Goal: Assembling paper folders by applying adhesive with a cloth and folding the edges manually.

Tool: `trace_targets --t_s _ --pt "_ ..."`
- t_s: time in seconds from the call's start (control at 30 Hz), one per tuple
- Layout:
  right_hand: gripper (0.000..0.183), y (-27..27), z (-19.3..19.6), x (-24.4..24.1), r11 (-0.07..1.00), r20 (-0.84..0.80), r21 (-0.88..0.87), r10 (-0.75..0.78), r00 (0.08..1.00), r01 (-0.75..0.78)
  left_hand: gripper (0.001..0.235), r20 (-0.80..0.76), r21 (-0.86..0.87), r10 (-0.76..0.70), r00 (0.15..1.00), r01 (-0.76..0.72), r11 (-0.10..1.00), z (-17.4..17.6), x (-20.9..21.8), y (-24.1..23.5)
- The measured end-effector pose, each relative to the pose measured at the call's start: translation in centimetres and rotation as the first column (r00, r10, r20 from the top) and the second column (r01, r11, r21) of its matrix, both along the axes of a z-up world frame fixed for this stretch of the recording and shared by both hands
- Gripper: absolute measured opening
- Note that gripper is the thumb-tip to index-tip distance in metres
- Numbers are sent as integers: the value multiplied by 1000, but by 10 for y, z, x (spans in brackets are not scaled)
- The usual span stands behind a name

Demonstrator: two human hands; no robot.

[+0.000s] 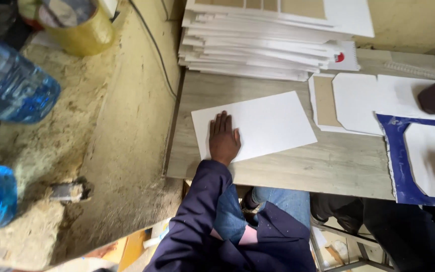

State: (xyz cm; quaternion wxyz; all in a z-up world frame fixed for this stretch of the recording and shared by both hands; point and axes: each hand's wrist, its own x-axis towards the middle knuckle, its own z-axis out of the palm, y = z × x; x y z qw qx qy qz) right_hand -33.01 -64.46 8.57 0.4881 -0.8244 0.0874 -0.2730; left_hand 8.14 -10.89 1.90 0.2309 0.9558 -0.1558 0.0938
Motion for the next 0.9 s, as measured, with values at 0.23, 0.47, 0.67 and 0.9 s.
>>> trace_targets --t_s 0.23,0.47,0.67,0.9 --pt "22 206 -6 200 920 87 -391 2 996 32 52 -91 -3 -52 994 52 999 -6 5 4" --pt "6 358 -76 374 746 -449 -519 177 876 -417 49 -37 26 -130 991 131 991 13 0 24" --pt "10 368 -75 491 701 -382 -642 60 922 -311 47 -39 19 -130 991 131 991 11 2 23" --pt "24 395 -34 402 703 -432 -575 175 885 -420 46 -2 -21 -50 999 50 999 12 0 22"
